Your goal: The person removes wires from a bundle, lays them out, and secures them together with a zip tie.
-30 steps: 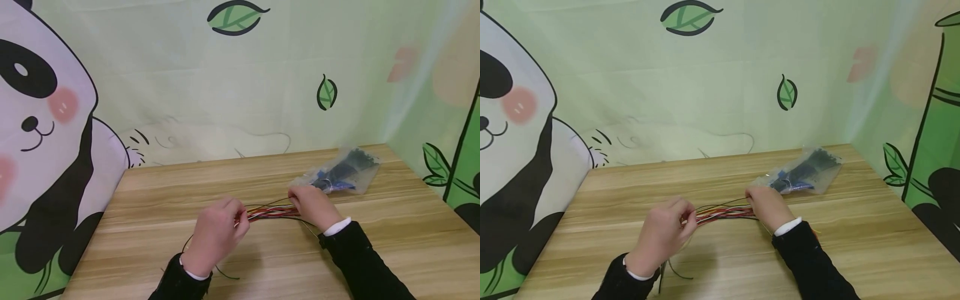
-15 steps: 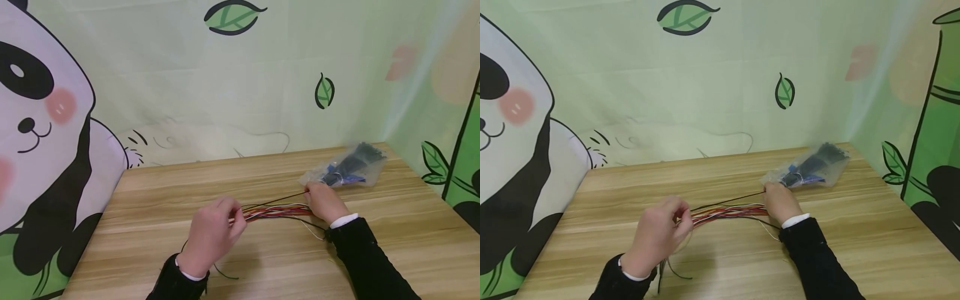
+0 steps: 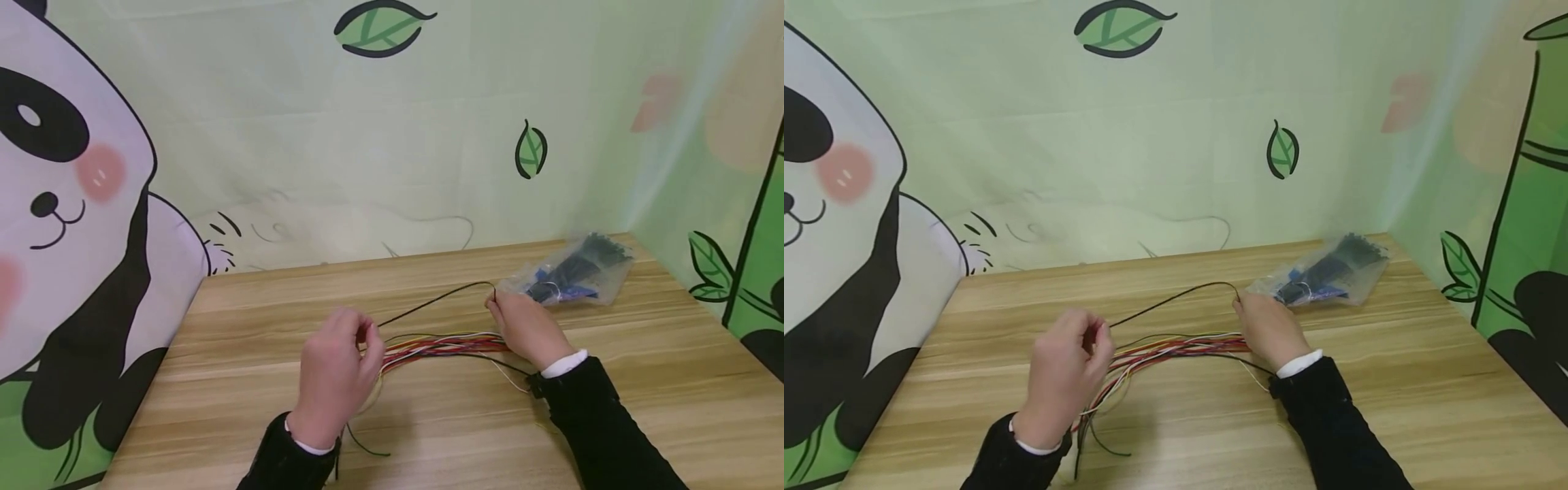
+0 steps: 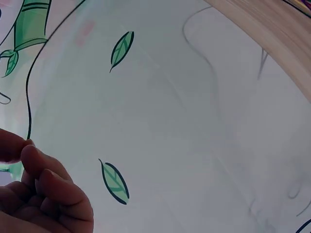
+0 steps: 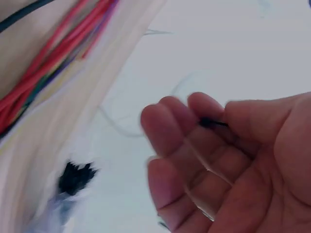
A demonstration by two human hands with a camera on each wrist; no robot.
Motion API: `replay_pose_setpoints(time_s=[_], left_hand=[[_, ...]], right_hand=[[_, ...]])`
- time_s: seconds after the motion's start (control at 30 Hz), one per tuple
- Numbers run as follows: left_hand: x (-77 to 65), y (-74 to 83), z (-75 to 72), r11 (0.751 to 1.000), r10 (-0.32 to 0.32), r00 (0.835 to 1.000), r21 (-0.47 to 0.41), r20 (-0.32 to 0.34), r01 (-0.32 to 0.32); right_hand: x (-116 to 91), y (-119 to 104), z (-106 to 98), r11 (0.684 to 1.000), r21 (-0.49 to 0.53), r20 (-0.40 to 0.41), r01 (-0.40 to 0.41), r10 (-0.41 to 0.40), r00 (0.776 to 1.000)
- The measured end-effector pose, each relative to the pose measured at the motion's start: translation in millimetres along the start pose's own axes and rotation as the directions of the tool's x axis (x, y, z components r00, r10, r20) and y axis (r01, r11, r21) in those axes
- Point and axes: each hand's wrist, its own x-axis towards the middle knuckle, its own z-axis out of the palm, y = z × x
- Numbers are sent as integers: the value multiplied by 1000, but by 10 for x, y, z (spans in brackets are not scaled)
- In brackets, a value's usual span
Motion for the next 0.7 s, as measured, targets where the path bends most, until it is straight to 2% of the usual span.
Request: replay_pose_setpoints(time_s=[0.17, 0.27, 0.4, 0.5, 0.57, 0.6, 0.63, 0.7], left_hand=[[-43, 10, 46, 999, -14, 997, -33, 78, 16], [-61, 4, 69, 997, -55, 992, -40, 114, 59], [-73, -44, 93, 989, -145, 978, 32, 148, 142], [-74, -89, 112, 975, -207, 963, 116, 173, 188], [-80, -113, 116, 969, -215, 956, 166, 200, 183], [-85, -123, 120, 968, -210, 953, 185, 219, 170], [-91, -128, 123, 969, -196, 950, 198, 243, 149], [-106, -127, 124, 973, -165, 938, 204, 306, 105]], right_hand=[[-15, -214, -83, 996, 92, -8, -4, 4, 1000], [-32, -318, -125, 995, 98, -25, 9, -6, 1000], [-60, -362, -165, 998, 67, -93, -2, 9, 996], [-64, -349, -192, 996, 82, -191, -32, 47, 980], [-54, -347, -208, 994, 110, -313, -19, 53, 948], [-48, -343, -212, 991, 130, -384, -4, 55, 922], [-42, -342, -218, 988, 151, -460, 19, 54, 886], [-30, -337, -233, 980, 187, -598, 68, 58, 799]])
